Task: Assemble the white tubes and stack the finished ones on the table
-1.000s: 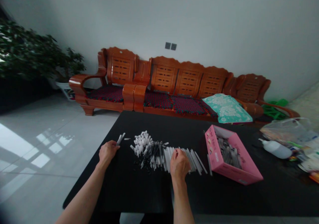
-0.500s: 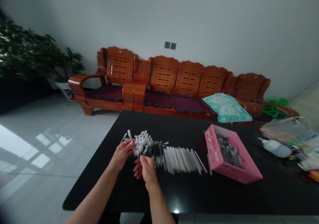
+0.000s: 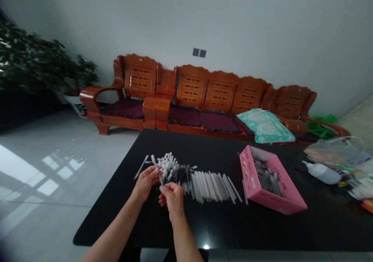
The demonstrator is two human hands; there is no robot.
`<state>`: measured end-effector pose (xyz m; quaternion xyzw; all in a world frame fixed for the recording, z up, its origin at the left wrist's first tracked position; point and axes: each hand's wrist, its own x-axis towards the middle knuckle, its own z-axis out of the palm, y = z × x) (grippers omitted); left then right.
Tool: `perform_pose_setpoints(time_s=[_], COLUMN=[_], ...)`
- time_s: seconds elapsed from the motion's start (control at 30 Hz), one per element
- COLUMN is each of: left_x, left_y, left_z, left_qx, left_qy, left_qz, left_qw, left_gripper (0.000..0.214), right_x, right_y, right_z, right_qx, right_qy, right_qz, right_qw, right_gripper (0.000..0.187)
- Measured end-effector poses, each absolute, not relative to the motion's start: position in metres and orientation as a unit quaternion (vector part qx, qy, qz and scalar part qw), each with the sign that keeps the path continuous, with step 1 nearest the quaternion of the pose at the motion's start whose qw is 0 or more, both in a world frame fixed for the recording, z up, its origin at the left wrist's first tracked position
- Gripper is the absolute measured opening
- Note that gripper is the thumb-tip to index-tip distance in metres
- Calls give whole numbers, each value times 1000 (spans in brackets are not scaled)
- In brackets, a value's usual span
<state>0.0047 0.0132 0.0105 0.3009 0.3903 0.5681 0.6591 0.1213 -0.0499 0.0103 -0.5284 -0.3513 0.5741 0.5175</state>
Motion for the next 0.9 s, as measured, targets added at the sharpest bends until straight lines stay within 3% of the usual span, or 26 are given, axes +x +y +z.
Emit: perform_pose_setpoints(time_s=[0.17, 0.37, 0.53, 0.7, 0.9], left_x=[5, 4, 5, 5, 5], left_y=[14, 14, 14, 14, 14], left_z=[12, 7, 7, 7, 6], left_qx=[315, 315, 323, 322, 323], left_qy=[393, 393, 396, 399, 395], left_qz=[571, 569, 567, 568, 565], left_qw=[648, 650, 646, 644, 649], left_gripper=[40, 42, 40, 42, 40], right_x=[119, 121, 120, 119, 118], right_y=[-49, -49, -48, -49, -49], right_z=[11, 12, 9, 8, 5], right_qx=[-507, -528, -511, -533, -500], right_qy=[-331, -339, -330, -326, -315], right_qz=[612, 570, 611, 574, 623], right_qw=[509, 530, 507, 529, 513], right_gripper=[55, 42, 52, 43, 52])
